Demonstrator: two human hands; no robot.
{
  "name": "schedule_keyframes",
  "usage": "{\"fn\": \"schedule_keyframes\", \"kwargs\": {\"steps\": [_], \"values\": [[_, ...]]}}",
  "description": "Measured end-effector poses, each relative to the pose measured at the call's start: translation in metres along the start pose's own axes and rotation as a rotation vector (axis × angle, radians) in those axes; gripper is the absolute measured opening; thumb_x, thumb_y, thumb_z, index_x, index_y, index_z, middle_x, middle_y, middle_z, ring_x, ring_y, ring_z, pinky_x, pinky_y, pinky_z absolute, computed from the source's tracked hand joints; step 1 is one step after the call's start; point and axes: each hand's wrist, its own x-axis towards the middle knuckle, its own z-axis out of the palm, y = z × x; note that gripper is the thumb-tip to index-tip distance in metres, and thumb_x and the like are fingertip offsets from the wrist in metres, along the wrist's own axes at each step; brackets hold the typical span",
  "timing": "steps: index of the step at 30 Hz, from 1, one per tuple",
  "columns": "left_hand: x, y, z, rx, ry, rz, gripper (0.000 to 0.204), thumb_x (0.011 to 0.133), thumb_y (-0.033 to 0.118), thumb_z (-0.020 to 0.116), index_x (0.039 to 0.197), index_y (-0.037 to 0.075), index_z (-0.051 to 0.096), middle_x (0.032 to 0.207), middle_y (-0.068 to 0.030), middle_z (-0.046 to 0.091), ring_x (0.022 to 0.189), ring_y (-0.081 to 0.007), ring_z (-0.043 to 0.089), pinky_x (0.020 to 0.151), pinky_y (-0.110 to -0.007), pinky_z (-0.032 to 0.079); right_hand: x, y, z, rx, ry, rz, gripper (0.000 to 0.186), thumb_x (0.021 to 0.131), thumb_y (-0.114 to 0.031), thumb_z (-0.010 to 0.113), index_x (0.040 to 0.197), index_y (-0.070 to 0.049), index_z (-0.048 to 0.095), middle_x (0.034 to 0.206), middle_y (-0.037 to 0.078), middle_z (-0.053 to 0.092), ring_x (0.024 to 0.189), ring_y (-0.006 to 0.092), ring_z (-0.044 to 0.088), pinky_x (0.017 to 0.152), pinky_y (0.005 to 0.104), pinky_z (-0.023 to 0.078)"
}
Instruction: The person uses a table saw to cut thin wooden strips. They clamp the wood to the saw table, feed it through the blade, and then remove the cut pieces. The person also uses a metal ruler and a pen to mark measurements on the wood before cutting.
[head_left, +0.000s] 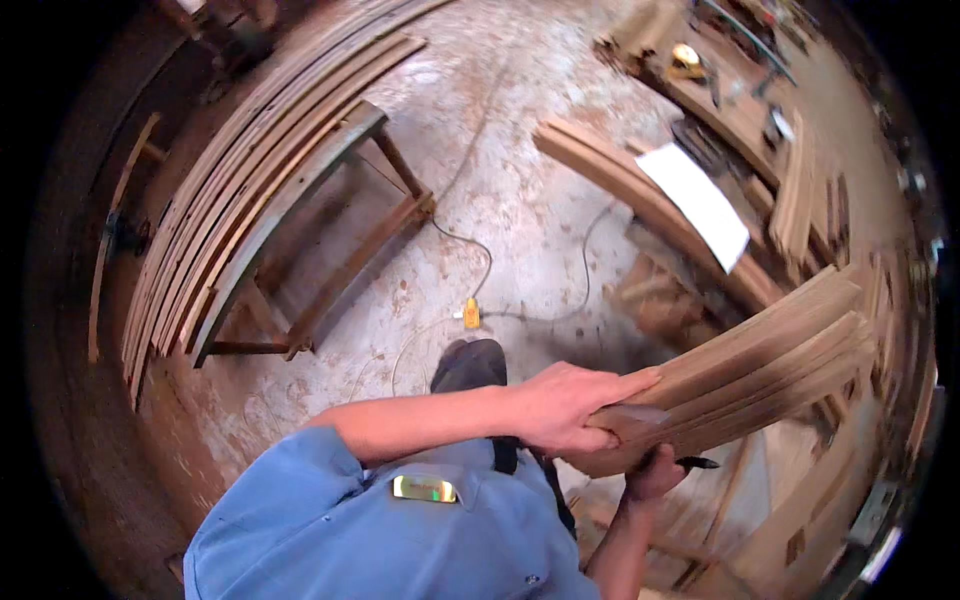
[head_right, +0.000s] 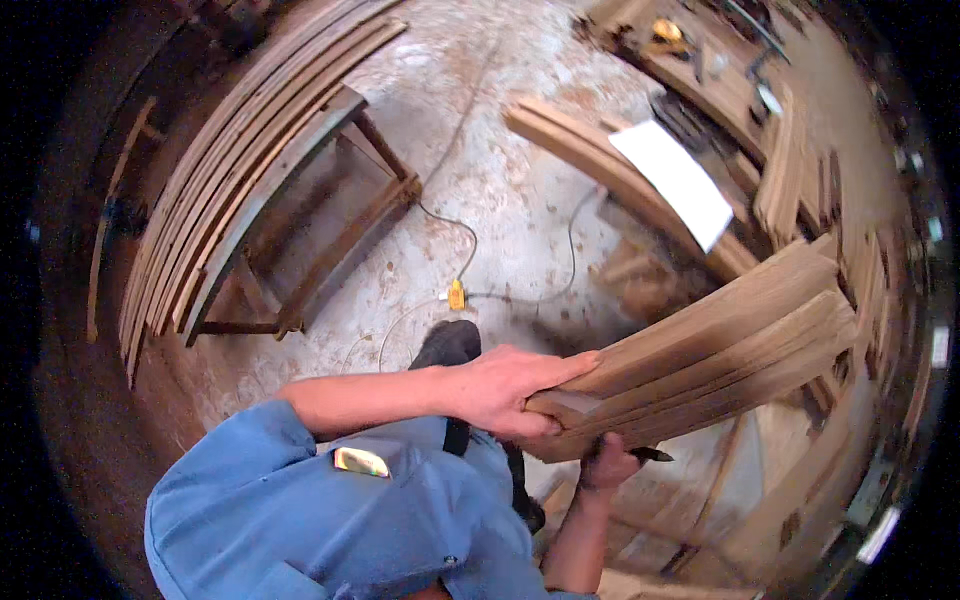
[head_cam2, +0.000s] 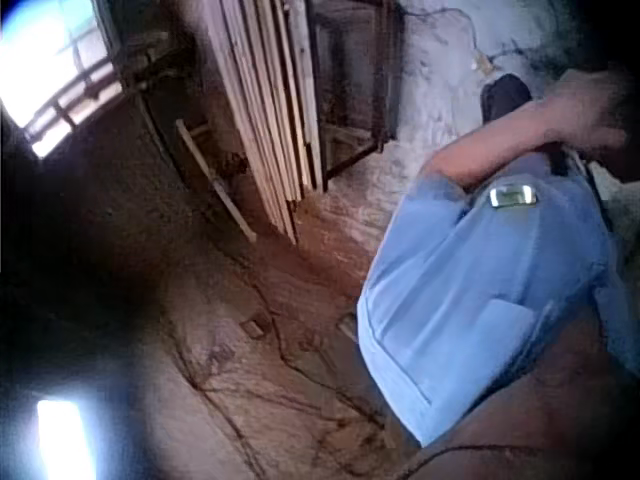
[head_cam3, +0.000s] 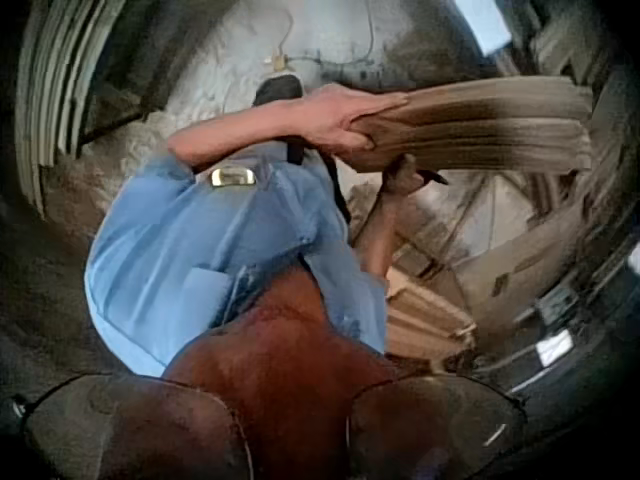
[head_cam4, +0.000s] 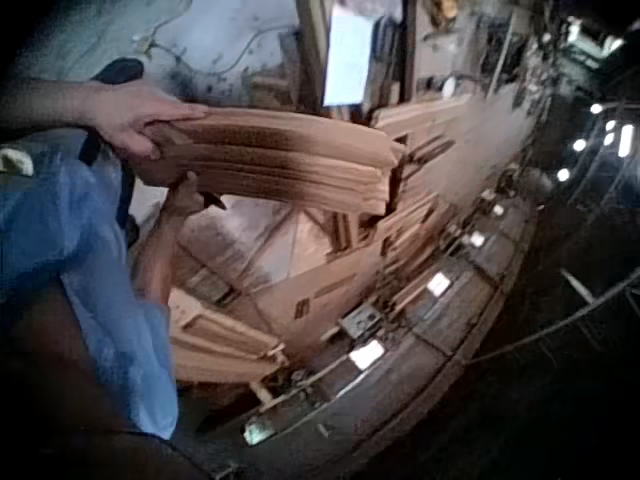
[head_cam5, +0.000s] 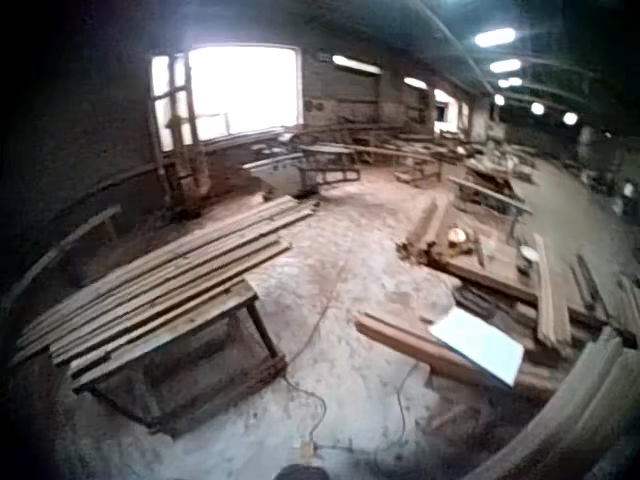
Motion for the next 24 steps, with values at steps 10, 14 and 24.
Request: {"fn": "schedule_keyframes", "kwargs": {"steps": [10,14,24], "values": [[0.003,-0.092,-0.211,-0.025,0.253,-0.215,0.088,0.079,0.029,0.065,0.151,0.007,0.019,0.138,-0.0204,0.048,0.117,-0.0354,0.055,0.097,-0.04,0.045,0.142,0.06,0.242,-0.225,-0.394,-0.169,0.057,0.075,0.001,0.061,0.129,0.003,0.044,0.122,0.01,0.053,0.111,0.0207,0.052,0.099,0.0356,0.04],[0.005,-0.143,-0.333,0.049,0.259,-0.352,0.091,0.077,0.028,0.073,0.148,0.001,0.022,0.127,-0.0234,0.056,0.109,-0.0333,0.062,0.091,-0.037,0.049,0.185,0.085,0.382,-0.167,-0.417,0.039,0.054,0.075,-0.002,0.063,0.126,0.002,0.045,0.12,0.011,0.055,0.11,0.0205,0.054,0.098,0.0361,0.042],[0.011,-0.194,-0.563,0.015,0.655,-0.563,0.091,0.076,0.025,0.073,0.148,0.0,0.024,0.128,-0.0251,0.056,0.112,-0.0319,0.061,0.096,-0.034,0.045,0.303,0.134,0.659,-0.148,-0.742,0.278,0.051,0.076,-0.005,0.07,0.122,0.001,0.049,0.11,0.009,0.062,0.101,0.0172,0.059,0.089,0.0339,0.048]]}}
